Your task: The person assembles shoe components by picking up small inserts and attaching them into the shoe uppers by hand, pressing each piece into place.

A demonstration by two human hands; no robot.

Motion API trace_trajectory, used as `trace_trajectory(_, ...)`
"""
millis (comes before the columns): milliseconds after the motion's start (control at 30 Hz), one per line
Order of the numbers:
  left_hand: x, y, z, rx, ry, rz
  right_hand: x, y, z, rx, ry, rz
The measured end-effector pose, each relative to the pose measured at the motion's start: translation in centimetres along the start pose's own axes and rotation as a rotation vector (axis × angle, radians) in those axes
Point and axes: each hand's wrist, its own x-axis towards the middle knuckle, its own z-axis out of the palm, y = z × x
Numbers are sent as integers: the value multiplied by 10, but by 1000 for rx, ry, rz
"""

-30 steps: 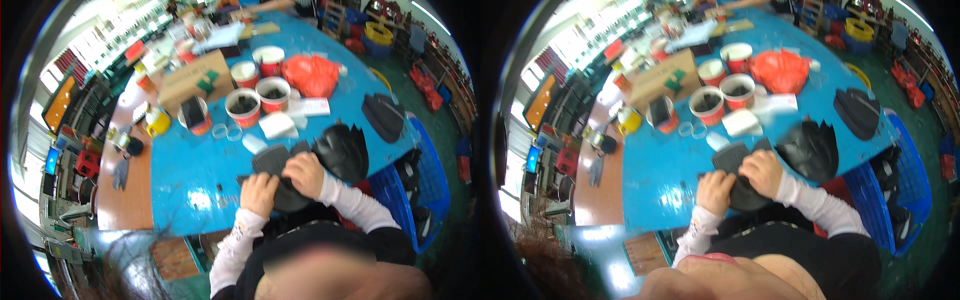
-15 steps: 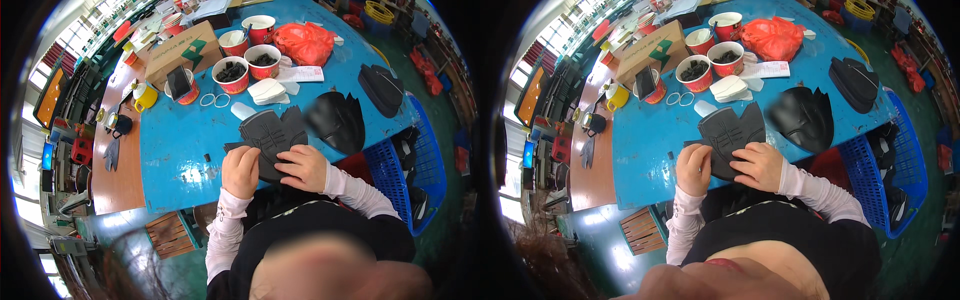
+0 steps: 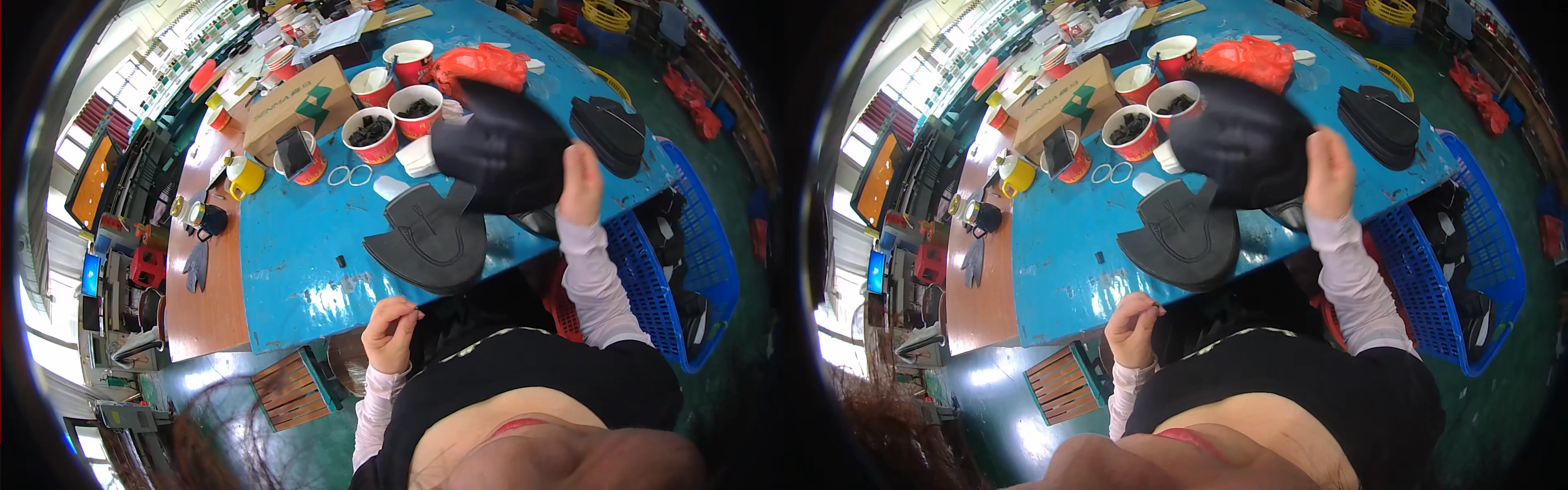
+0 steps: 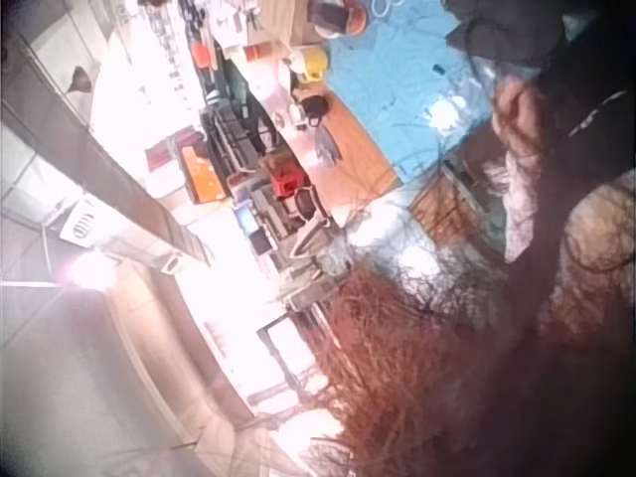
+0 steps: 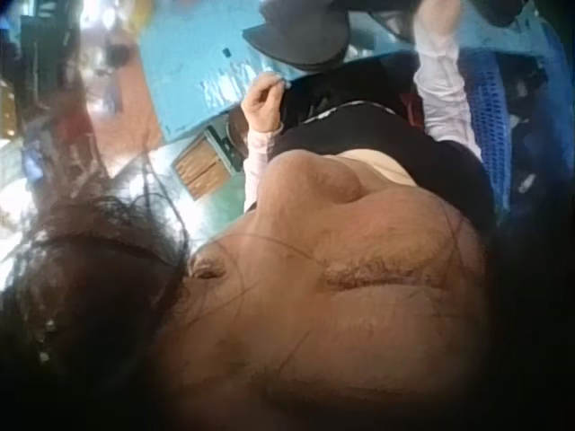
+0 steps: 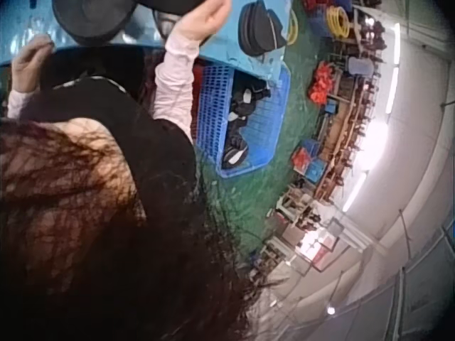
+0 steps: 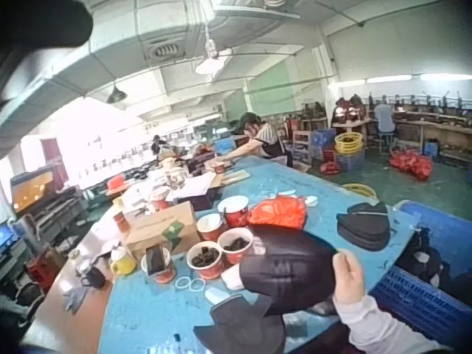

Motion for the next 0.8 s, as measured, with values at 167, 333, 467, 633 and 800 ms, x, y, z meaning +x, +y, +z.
trace_trajectory(167,6,-7,14,-153,-72,-111,-7,53,-65,255,-4,382)
trace_trajectory(333,17,3,32,-238,-162,-172,-41,79,-91,199,22,690)
trace_trajectory(467,20,4,41,-354,-159,-296,-40,78,-92,-146,-24,616)
trace_trajectory(633,43,-3,50,-238,-296,-70,-44,46,-67,-481,20,83)
trace_trajectory(800,56,-7,59,-68,-265,26,-72,-48,4,201,-883,-87)
